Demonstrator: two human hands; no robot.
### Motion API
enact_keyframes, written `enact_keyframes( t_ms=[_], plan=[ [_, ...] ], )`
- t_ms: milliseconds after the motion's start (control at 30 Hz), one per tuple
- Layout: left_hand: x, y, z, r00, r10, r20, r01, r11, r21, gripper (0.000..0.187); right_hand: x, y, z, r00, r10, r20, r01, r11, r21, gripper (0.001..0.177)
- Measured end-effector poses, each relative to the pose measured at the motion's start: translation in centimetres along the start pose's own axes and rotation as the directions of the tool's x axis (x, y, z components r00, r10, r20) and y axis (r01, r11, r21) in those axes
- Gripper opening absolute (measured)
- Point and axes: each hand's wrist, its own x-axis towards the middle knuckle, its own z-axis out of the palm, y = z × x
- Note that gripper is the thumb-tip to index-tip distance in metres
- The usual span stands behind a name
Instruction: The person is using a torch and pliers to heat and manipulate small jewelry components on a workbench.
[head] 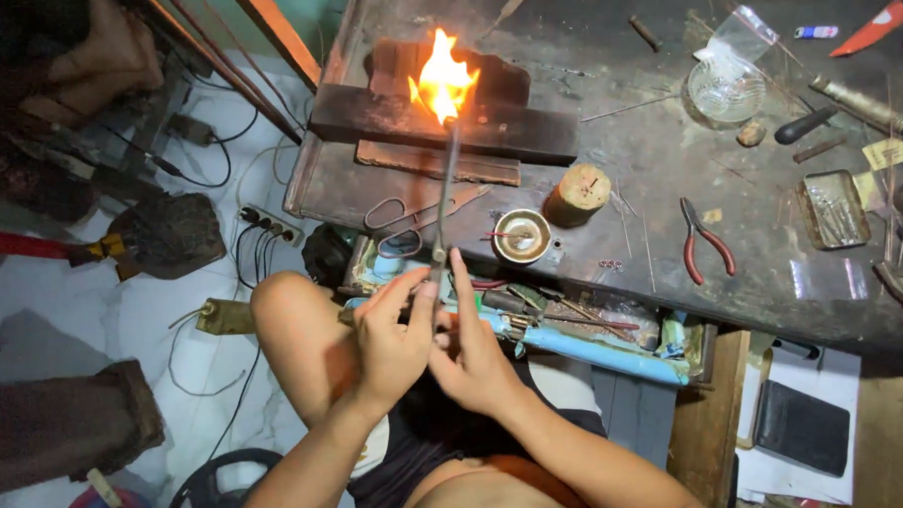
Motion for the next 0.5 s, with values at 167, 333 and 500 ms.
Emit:
enact_keyframes(
  t_ms=[167,333,500],
  plan=[
    [2.6,2.9,-1.3,0.993,-0.093,0.074,0.104,0.979,-0.175,0.032,-1.5,1.4,1.8,0.958,-0.135,0.255,0.102,0.985,0.137,0.075],
    [2.0,3.4,-1.3,0.994,-0.068,0.082,0.086,0.969,-0.234,0.029,-1.5,3.2,2.6,0.945,-0.109,0.309,0.15,0.982,-0.113,0.053],
    [-0.1,2.1,-1.5,0.989,-0.133,0.068,0.147,0.953,-0.265,0.033,-0.4,5.6,1.6,0.864,-0.075,0.498,0.218,0.947,-0.235,0.041]
  ],
)
